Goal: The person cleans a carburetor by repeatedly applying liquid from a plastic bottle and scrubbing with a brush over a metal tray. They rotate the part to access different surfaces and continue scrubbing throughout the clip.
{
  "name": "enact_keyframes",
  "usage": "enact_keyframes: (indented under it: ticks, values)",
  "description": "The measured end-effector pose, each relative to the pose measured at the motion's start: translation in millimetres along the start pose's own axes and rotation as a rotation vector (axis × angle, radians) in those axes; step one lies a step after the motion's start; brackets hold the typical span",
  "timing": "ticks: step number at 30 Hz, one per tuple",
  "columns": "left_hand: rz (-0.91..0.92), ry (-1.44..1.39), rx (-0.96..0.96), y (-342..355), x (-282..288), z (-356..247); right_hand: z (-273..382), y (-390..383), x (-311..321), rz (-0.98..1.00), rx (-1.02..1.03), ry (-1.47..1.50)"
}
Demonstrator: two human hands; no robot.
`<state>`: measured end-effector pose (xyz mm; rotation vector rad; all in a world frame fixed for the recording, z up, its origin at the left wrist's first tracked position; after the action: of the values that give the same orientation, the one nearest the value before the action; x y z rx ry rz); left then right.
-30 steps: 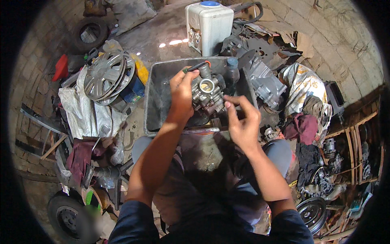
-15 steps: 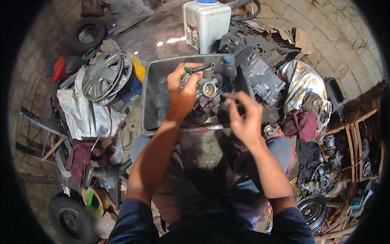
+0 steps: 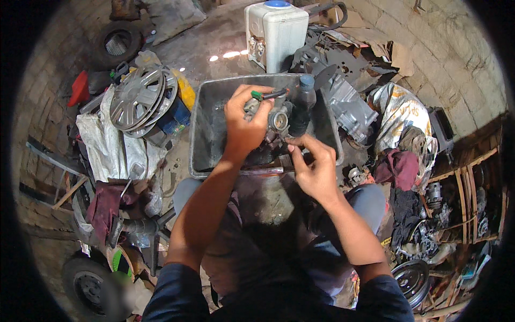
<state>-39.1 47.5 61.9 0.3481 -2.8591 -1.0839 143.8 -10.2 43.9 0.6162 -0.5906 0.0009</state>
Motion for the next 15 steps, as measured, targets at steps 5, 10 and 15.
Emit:
enact_keyframes:
  ticks: [5,10,15]
  values:
    - [-0.013,0.065,-0.064,0,-1,-2,-8,5,-4,0.032,-0.094,-0.026]
    - [-0.027,0.122,-0.043,-2,-7,-4,-11,3,-10,0.077,-0.088,-0.029]
    - [-0.029,0.139,-0.051,-3,-8,-2,-5,-5,-13,0.056,0.013,-0.118]
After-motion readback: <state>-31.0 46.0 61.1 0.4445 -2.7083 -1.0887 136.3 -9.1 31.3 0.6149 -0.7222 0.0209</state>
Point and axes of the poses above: each hand's wrist, its own y-axis towards the middle knuckle, its own x-axis out of the back of the hand, z = x × y, the point moved 8 cm from there along y, towards the middle knuckle, and after that the axes turned 8 degrees about -y, right-handed, at the moved point
